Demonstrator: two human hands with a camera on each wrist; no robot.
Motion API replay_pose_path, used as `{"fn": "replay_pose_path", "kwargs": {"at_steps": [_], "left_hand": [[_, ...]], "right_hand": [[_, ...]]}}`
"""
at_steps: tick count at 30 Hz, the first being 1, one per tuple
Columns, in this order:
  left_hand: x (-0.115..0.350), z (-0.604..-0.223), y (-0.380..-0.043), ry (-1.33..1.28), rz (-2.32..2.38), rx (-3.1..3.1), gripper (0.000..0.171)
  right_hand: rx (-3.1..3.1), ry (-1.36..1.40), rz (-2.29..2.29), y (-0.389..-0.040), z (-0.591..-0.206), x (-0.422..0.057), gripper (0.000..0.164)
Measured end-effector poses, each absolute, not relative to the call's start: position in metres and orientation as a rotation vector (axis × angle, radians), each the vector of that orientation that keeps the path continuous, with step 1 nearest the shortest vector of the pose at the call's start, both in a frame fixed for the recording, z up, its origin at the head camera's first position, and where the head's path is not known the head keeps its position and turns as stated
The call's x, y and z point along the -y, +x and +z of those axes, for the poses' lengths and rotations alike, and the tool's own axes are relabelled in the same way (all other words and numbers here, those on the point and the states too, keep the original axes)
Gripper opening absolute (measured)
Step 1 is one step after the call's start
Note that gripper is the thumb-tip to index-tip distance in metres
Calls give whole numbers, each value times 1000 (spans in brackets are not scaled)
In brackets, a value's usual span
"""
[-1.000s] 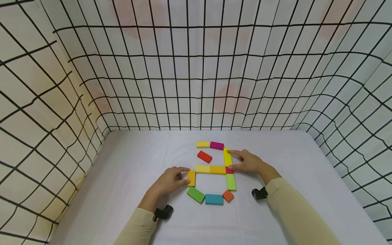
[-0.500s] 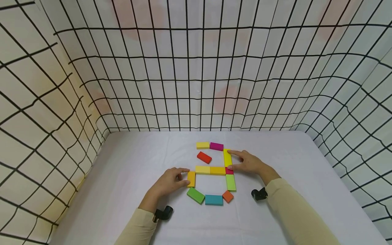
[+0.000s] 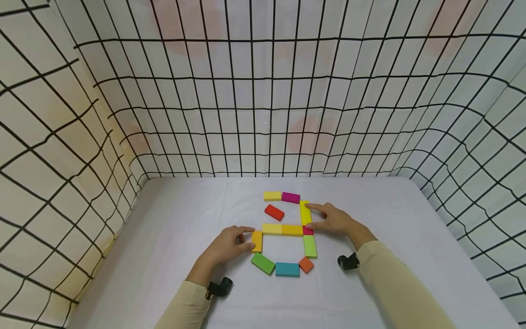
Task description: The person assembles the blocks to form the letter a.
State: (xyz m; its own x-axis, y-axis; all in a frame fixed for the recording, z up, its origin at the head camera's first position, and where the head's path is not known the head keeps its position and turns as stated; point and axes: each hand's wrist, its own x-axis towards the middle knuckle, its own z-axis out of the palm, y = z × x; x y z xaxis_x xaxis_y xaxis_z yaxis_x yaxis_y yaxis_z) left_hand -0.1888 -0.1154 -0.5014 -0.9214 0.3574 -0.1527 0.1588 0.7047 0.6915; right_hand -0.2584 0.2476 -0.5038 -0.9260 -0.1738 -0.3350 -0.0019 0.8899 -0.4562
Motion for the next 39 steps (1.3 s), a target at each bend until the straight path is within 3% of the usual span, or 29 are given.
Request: {"fn": "replay_pose_path", "kwargs": {"at_steps": [39], "left_hand": [[116, -503, -189, 424, 1026, -2646, 46]], "right_hand": [[-2755, -140, -739, -255, -510, -244, 90]]}}
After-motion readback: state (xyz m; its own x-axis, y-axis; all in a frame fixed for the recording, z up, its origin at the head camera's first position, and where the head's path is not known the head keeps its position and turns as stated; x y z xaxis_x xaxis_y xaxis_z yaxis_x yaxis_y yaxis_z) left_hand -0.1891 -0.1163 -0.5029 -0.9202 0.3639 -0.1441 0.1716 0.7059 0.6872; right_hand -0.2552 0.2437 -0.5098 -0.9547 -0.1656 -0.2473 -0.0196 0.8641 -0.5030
